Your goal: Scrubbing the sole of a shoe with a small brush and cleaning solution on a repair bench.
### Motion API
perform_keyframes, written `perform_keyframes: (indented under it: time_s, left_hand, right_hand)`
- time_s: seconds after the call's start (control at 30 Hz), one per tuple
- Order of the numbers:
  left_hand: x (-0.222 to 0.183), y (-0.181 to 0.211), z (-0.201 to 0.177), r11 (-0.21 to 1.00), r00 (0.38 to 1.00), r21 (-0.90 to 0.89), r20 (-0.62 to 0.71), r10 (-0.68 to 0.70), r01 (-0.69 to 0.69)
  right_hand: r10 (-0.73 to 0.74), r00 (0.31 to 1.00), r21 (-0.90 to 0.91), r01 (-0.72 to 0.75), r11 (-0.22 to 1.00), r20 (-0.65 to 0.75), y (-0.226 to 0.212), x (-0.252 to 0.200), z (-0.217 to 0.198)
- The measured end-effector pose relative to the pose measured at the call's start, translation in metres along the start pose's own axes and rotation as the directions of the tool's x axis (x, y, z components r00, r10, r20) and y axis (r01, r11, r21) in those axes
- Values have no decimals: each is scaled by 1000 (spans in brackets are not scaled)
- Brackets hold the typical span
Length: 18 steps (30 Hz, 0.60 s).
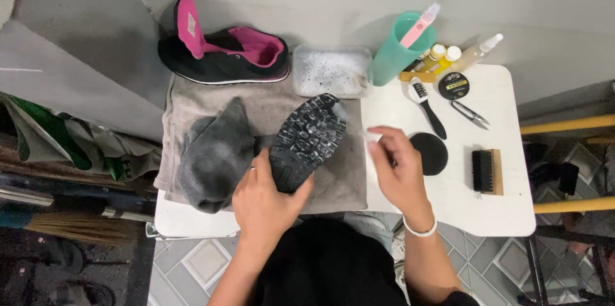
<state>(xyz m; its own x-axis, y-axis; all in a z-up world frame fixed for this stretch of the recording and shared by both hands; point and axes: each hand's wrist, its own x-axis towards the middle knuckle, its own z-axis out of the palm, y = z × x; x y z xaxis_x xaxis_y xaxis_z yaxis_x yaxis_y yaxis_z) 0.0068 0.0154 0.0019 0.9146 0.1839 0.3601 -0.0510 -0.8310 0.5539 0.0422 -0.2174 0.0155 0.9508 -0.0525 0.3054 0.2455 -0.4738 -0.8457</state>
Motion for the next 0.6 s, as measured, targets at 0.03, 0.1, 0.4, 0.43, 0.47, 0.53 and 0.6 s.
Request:
perform_keyframes:
  time_s: [0.03, 0.1, 0.4, 0.43, 0.47, 0.53, 0.6]
  left_hand:
    - [0, 0, 1, 1000, 1000, 1, -3, 4, -4]
    - [-4, 0, 2, 1000, 999, 9, -39, -18, 18]
    - [-12, 4, 0, 994, 994, -86, -86, -70, 62]
    - [-13, 4, 0, 995, 994, -81, -86, -68, 61]
    - [-14, 4, 0, 991, 992, -104, -85, -93, 84]
    - [-15, 6, -4, 986, 989, -124, -88, -119, 108]
    - [-15, 8, -10, 971, 988, -209, -72, -136, 119]
  right_hand:
    - [-3, 1000, 2, 3, 1000, -4, 5, 5, -1]
    - [68, 993, -103, -78, 992, -95, 16, 10, -3]
    - [-55, 989, -548, -29, 836, -136, 55, 24, 19]
    - [-54, 989, -544, -29, 839, -137, 58, 20, 20]
    - [-40, 990, -599, -50, 800, -137, 61, 18, 21]
    - [-31, 991, -647, -64, 760, -134, 66, 13, 22]
    - [-39, 991, -700, -63, 711, -129, 72, 9, 20]
